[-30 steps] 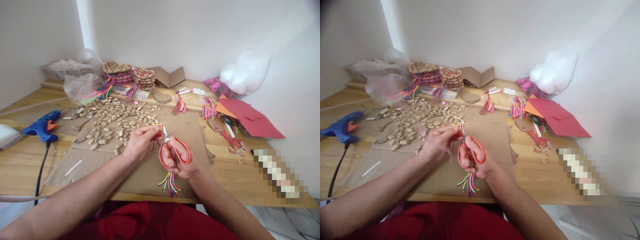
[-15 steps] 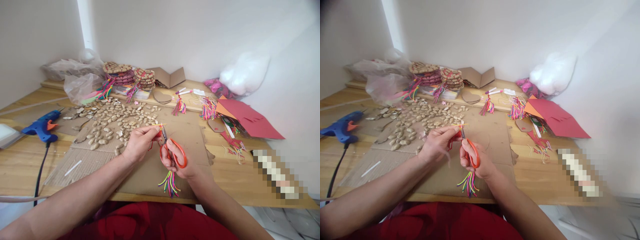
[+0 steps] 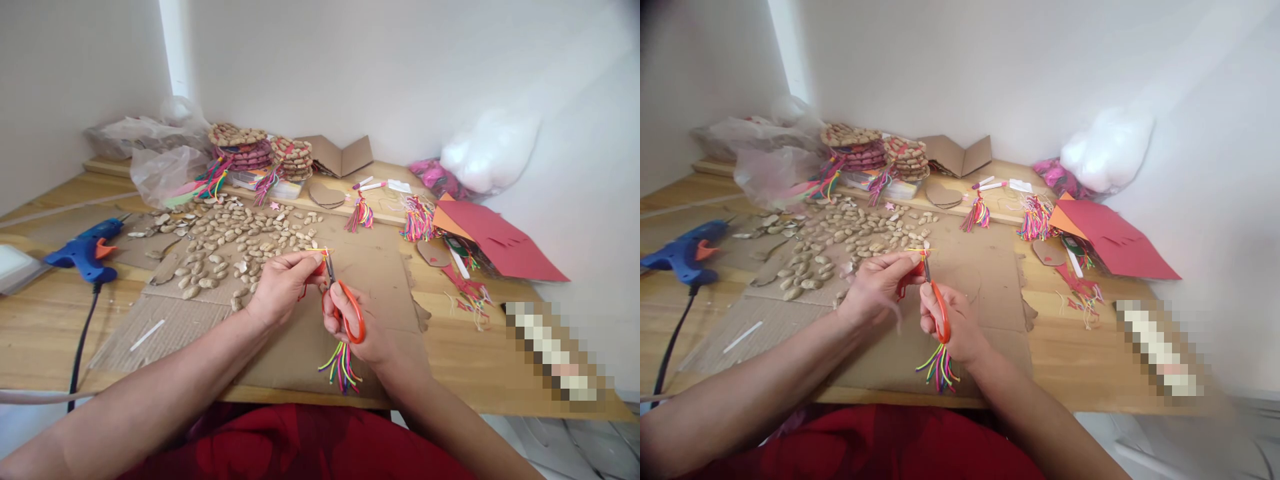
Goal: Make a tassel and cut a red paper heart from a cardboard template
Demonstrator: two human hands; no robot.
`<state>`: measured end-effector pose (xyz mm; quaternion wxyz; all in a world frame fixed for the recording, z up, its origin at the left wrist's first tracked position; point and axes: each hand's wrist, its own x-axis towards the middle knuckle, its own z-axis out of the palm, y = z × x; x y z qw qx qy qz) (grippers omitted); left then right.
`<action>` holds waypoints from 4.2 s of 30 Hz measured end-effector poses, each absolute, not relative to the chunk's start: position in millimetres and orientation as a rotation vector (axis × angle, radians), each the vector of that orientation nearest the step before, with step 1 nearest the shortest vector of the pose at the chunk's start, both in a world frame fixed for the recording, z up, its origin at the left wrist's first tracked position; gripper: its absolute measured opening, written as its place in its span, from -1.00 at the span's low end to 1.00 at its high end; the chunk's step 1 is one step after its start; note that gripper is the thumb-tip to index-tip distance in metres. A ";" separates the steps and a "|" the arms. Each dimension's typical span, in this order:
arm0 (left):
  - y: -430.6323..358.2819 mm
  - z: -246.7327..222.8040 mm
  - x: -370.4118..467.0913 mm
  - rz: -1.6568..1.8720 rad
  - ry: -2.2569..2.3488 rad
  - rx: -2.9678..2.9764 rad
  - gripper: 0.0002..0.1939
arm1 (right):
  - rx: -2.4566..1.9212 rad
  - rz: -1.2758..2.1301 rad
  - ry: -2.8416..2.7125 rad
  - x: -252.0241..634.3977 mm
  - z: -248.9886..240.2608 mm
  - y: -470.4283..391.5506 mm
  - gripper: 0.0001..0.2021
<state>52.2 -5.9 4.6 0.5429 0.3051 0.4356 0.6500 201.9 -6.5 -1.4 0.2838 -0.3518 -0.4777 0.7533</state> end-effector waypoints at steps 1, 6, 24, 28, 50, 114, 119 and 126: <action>-6.3 5.8 52.3 1.539 1.028 0.720 -0.78 | -0.941 1.998 -1.280 201.3 -1.0 -7.0 -0.42; -8.3 11.3 53.0 1.508 1.003 0.660 -0.76 | -0.965 1.945 -1.316 199.4 1.9 -9.5 -0.43; -9.0 10.8 53.3 1.513 0.946 0.566 -0.70 | -0.888 2.042 -1.321 202.5 0.8 -7.4 -0.49; -9.0 6.8 53.9 1.501 0.947 0.546 -0.69 | -0.828 2.098 -1.273 203.0 -1.5 -6.7 -0.45; -7.8 12.2 52.8 1.506 0.996 0.460 -0.64 | -0.917 2.079 -1.382 204.1 5.4 -7.7 -0.47; -8.8 10.6 53.1 1.489 0.906 0.430 -0.68 | -0.910 1.953 -1.350 201.5 2.7 -8.2 -0.49; -8.4 11.6 53.5 1.497 0.919 0.449 -0.67 | -0.882 1.950 -1.383 202.9 2.2 -7.8 -0.48; -8.8 12.6 53.9 1.477 0.957 0.456 -0.64 | -0.912 1.972 -1.407 203.6 4.9 -7.7 -0.46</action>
